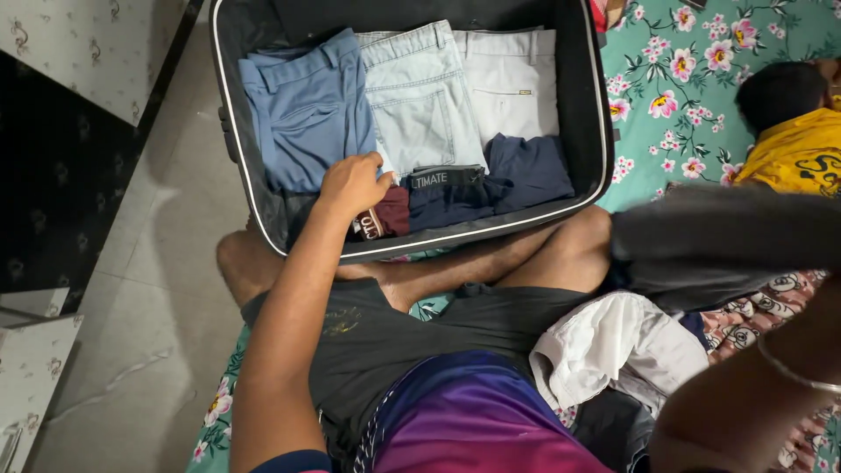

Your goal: The person folds various clothing items, including pants, shorts, and shirts, and places them neatly into an open suitcase. They handle each item individually, folding it before arranging it inside the luggage.

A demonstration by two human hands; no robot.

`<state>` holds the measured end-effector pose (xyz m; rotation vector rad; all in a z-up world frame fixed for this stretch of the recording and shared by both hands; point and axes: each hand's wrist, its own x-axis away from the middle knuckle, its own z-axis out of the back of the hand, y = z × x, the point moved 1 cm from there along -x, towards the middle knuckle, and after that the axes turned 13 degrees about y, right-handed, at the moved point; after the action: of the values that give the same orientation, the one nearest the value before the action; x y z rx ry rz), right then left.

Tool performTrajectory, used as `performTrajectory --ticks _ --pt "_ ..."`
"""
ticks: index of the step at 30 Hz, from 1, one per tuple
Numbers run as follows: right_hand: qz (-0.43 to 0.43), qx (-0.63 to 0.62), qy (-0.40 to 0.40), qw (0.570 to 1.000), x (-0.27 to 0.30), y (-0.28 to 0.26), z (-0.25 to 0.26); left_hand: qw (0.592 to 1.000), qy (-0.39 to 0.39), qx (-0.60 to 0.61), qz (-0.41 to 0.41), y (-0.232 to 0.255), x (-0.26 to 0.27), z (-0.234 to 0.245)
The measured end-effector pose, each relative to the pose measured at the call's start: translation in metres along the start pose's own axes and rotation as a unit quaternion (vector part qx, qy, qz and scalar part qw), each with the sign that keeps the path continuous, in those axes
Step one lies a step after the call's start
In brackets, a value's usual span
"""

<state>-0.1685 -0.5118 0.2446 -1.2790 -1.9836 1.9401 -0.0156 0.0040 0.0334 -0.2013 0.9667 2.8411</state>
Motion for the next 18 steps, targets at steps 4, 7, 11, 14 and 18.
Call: performTrajectory --ticks 4,7,11,14,18 --pt "0.016 -0.034 0.007 0.999 0.000 -0.006 -0.038 1.000 0.007 0.003 0.003 0.003 0.000 0.002" --pt "0.014 -0.058 0.005 0.998 0.000 -0.003 -0.070 0.999 0.027 0.021 -0.008 0.003 0.001 0.004" --pt "0.009 -0.098 0.011 0.995 0.010 0.008 -0.117 0.999 0.019 0.039 0.005 0.007 -0.003 0.006" --pt "-0.004 -0.090 -0.001 0.996 0.028 0.023 -0.166 0.998 0.036 0.049 0.003 0.010 -0.003 0.008" --pt "-0.164 0.031 -0.399 0.902 0.066 0.015 -0.230 0.997 0.060 0.053 0.017 0.010 -0.004 0.011"
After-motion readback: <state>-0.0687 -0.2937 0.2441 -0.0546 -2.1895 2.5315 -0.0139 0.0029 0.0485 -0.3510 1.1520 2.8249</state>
